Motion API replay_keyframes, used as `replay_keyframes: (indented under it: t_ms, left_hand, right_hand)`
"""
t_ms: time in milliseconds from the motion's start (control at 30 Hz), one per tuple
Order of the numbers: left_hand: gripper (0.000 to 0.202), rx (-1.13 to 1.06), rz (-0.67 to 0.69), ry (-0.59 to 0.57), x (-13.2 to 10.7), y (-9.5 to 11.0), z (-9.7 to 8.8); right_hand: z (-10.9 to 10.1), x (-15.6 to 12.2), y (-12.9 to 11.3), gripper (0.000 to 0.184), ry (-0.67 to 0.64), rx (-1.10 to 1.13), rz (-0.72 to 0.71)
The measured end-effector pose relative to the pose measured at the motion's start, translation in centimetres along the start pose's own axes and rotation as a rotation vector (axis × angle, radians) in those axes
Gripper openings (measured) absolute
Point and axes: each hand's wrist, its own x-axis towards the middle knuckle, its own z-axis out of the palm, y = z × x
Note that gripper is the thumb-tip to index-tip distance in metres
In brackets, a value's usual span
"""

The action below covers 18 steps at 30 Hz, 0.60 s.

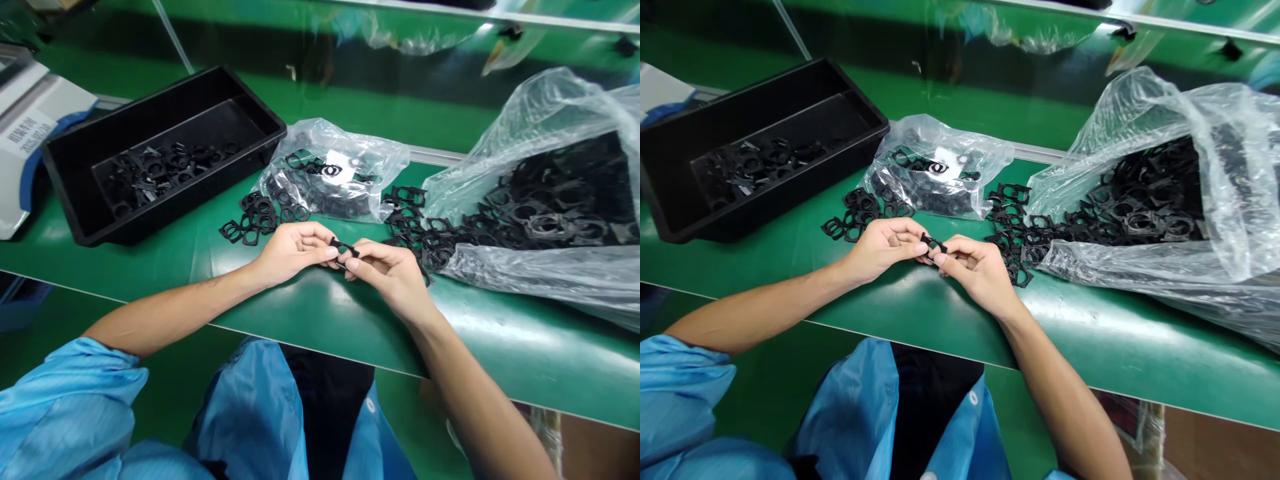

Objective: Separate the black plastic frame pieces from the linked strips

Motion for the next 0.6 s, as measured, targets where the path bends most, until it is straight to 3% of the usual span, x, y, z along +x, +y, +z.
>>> replay_keyframes:
  t_ms: [133,600]
  left_hand:
    - [0.037,0.016,0.048,0.037,0.17,-0.1,-0.16]
    - [0.042,-0.117,-0.113,-0.033,0.29,-0.11,-0.33]
  right_hand:
    - [0.15,-0.02,0.09,0.033,0.042,-0.013,-0.007]
    - [0.28,-0.15,0.28,0.038,0.089,-0.014,-0.026]
